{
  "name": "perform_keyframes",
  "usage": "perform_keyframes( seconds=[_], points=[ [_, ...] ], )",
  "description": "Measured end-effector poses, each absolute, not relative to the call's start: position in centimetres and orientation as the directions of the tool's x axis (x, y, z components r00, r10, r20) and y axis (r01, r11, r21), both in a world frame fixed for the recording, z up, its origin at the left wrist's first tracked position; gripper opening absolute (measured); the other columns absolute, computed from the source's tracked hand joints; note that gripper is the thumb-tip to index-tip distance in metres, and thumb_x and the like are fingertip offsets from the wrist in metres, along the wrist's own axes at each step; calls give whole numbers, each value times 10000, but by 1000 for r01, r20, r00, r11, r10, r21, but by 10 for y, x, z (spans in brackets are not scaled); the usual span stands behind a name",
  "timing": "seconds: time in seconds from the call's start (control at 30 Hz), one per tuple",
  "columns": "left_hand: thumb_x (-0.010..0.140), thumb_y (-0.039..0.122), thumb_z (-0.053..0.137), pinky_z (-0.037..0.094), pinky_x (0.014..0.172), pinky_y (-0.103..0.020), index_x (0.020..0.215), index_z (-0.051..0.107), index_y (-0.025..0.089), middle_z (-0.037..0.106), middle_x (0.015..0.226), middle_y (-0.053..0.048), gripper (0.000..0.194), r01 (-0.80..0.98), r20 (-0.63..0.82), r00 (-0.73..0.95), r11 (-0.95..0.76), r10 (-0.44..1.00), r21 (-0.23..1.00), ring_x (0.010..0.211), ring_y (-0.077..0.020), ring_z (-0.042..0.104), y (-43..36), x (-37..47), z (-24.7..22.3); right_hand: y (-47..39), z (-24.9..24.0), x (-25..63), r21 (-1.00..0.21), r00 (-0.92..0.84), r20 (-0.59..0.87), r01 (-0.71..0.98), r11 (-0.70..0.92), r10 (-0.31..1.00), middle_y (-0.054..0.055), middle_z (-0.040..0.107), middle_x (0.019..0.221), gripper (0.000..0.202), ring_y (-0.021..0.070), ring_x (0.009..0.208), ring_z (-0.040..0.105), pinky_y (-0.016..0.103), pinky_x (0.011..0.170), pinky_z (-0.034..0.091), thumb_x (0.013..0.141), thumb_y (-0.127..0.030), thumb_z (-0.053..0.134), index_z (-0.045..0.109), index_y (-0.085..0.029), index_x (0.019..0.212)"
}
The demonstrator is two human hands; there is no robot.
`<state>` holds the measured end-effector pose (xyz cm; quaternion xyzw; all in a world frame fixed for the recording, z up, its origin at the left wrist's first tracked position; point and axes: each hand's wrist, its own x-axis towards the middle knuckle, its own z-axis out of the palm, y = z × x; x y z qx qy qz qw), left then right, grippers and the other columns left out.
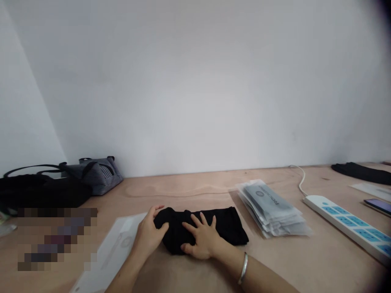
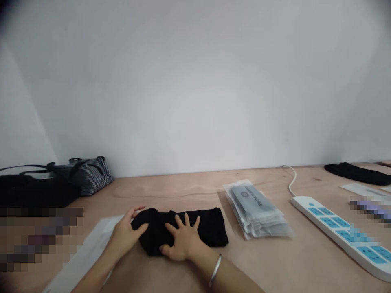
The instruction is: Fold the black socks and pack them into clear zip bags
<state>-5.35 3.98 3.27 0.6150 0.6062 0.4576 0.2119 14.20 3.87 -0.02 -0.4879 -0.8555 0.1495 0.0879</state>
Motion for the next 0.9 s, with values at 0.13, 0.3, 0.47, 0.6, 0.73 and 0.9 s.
perform_keyframes(
  seconds=[0.13, 0.3, 0.47, 0.6, 0.73, 0.9],
  points=[
    [603, 234, 652, 519, 732, -317, 1102, 461, 173, 621, 1022, -84, 539, 219, 311, -242, -260, 919, 940, 850, -204, 635, 43, -40, 22, 39, 0, 120, -364, -501, 51, 797, 483, 864, 95, 169, 1434, 683, 413, 1273, 35, 716, 840, -80, 745, -672, 350, 230, -356, 1339],
    [669, 277, 622, 428, 907, -388, 892, 642, 179, 623, 1040, -73, 245, 308, 394, -185, -328, 900, 893, 1001, -244, 566, 42, -26, 5, 41, 20, 148, -469, -498, 159, 722, 509, 853, 118, 374, 1312, 540, 264, 1175, 374, 464, 965, 252, 798, -400, 458, 341, -222, 1294],
    [834, 268, 450, 310, 995, -458, 1152, 537, 300, 519, 1224, -22, 331, 708, 627, 89, -492, 774, 507, 1173, -231, 418, 32, -9, 2, 43, 29, 206, -295, -49, 192, 950, 106, 980, 117, 514, 1058, 339, 271, 1032, 476, 379, 815, 387, 762, -270, 498, 501, -185, 1090],
    [849, 385, 434, 198, 1012, -539, 1253, 396, 377, 385, 1353, -8, 406, 757, 398, 463, -587, 792, 286, 1262, -263, 279, 23, 0, 4, 40, 16, 228, -315, 50, 51, 948, -32, 997, 157, 467, 1124, 588, 287, 981, 523, 388, 771, 408, 703, -325, 579, 365, -175, 1229],
    [805, 541, 435, 93, 1017, -569, 1291, 320, 379, 301, 1394, -25, 525, 740, 208, 575, -611, 791, 282, 1287, -285, 204, 17, 1, 4, 41, 4, 227, -436, 47, 38, 899, -26, 998, 206, 442, 1185, 784, 262, 984, 544, 344, 786, 413, 651, -250, 605, 213, -102, 1314],
    [810, 542, 422, 66, 1034, -544, 1304, 337, 316, 279, 1405, -42, 550, 719, 220, 495, -539, 840, 439, 1295, -277, 182, 12, 11, 4, 49, 10, 229, -487, 40, 43, 873, -14, 998, 127, 603, 990, 640, 207, 900, 590, 272, 741, 429, 659, -130, 527, 303, -92, 1257]
  ],
)
